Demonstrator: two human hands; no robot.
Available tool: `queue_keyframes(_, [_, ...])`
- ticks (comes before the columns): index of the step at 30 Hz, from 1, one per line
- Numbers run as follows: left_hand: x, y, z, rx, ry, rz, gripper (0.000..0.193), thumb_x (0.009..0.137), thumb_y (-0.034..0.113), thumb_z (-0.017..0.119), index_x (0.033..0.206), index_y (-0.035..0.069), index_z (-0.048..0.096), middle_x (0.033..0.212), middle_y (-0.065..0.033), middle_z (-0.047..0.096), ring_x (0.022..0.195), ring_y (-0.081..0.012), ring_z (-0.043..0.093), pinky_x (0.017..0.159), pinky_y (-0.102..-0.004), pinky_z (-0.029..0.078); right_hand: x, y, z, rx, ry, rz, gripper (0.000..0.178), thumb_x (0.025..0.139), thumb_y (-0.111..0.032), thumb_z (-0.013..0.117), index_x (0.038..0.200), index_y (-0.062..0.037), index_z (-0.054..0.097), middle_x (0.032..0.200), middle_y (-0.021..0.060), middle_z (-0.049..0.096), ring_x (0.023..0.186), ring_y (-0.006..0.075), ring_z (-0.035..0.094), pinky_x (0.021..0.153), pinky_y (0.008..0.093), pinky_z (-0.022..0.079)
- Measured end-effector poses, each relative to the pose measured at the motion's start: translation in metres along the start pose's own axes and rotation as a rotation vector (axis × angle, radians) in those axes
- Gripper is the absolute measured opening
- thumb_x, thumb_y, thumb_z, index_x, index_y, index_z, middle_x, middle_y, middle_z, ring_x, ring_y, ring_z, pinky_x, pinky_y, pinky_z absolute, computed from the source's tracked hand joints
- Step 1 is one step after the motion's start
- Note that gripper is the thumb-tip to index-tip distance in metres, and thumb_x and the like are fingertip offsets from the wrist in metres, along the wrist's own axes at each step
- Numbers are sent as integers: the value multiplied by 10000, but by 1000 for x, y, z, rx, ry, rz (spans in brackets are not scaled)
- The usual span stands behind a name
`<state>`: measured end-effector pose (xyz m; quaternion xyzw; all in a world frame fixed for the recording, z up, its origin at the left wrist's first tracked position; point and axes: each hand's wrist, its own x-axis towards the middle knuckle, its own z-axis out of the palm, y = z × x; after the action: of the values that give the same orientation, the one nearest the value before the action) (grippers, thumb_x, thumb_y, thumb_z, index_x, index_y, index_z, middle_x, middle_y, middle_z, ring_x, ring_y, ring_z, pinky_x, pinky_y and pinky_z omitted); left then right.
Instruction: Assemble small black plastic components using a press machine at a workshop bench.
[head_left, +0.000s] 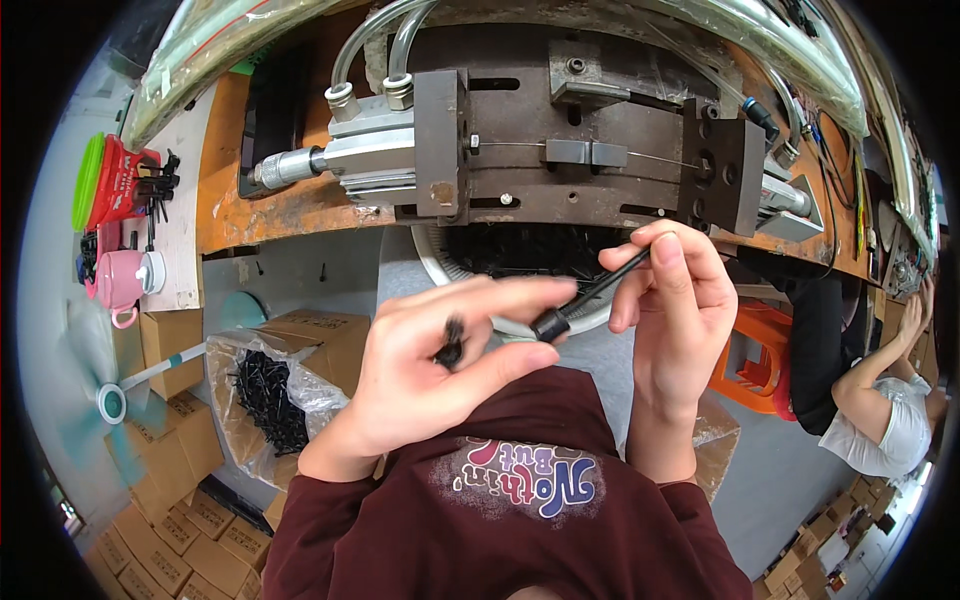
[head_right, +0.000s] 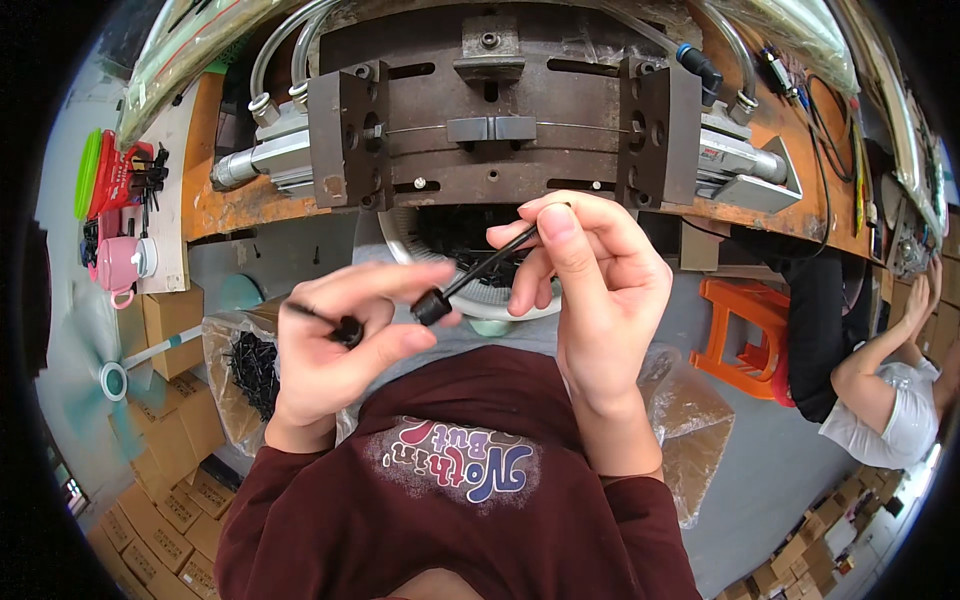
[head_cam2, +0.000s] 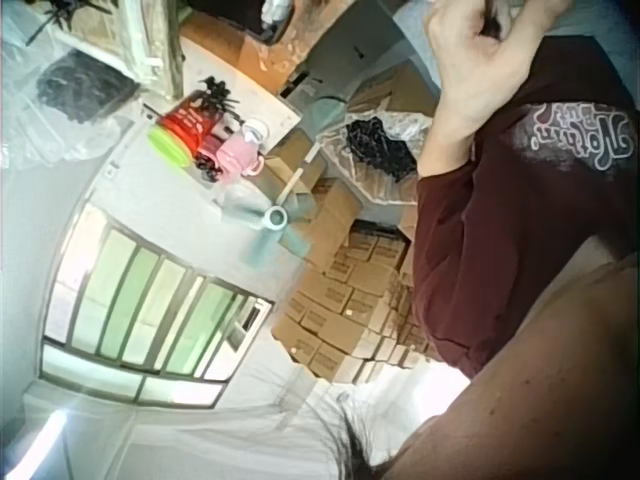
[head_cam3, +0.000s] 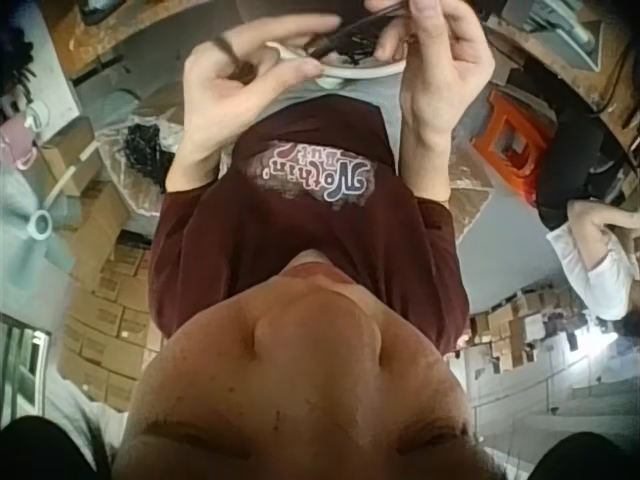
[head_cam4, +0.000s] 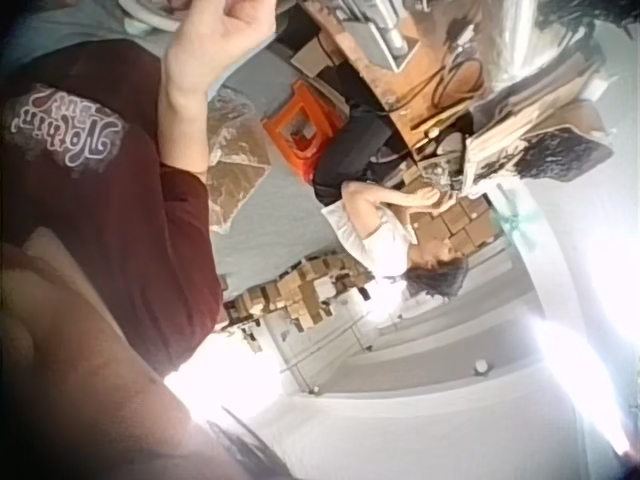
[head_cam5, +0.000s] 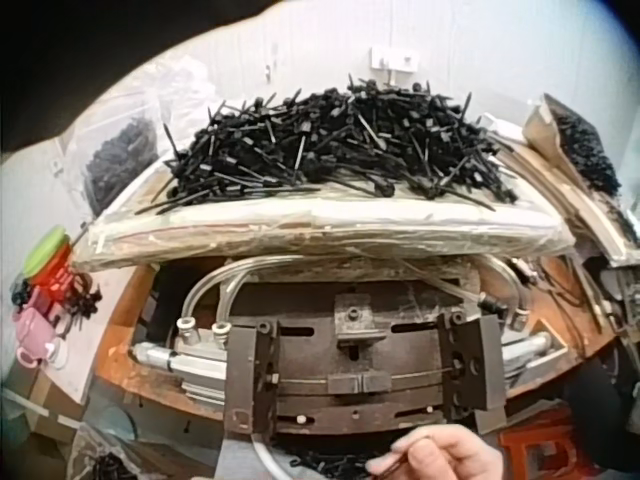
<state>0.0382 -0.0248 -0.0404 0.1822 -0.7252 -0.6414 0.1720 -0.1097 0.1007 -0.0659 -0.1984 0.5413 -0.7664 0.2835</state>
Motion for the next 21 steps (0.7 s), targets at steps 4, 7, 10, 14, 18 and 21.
queue_keyframes(4, [9, 8, -1, 72, -94, 222, 390, 640, 44, 823, 1019, 24, 732, 784, -60, 664, 510, -63, 433, 546, -219, 452, 0, -3, 6, 88, -21, 65, 216, 974, -133, 532, 1089, 41, 587, 932, 174, 698, 510, 96, 575, 468, 198, 401])
queue_keyframes(7, [15, 5, 8, 383, 80, 358, 351, 640, 104, 829, 981, 79, 753, 915, -57, 691, 543, -77, 503, 501, -236, 431, 1, -6, 9, -4, 42, -61, 283, 974, -117, 516, 1207, 44, 509, 1015, 174, 678, 530, 98, 573, 483, 201, 410])
queue_keyframes(10, [31, -6, 17, 709, 204, 517, 299, 672, 130, 795, 962, 89, 737, 1075, -58, 693, 572, -108, 585, 502, -229, 455, -3, -8, 1, -136, 95, -211, 274, 961, -91, 523, 1202, 39, 505, 986, 149, 676, 543, 76, 542, 512, 185, 386])
queue_keyframes(14, [41, -22, 26, 966, 205, 536, 253, 700, 154, 762, 938, 88, 707, 1193, -54, 661, 571, -118, 616, 500, -236, 464, -10, -7, -7, -170, 89, -200, 194, 953, -74, 525, 1111, 36, 551, 893, 144, 682, 534, 65, 517, 511, 176, 375])
queue_keyframes(18, [47, -12, 31, 1068, 190, 524, 244, 701, 149, 757, 928, 75, 703, 1180, -63, 666, 564, -126, 619, 500, -238, 467, -16, -5, -10, -201, 126, -178, 176, 951, -67, 522, 1083, 44, 556, 865, 157, 677, 530, 67, 513, 506, 173, 406])
queue_keyframes(21, [50, -9, 30, 1085, 160, 512, 244, 700, 133, 752, 927, 62, 696, 1177, -77, 665, 566, -128, 625, 499, -236, 470, -15, -3, -11, -180, 127, -241, 192, 954, -95, 524, 1072, 53, 553, 848, 163, 675, 525, 71, 512, 503, 176, 411])
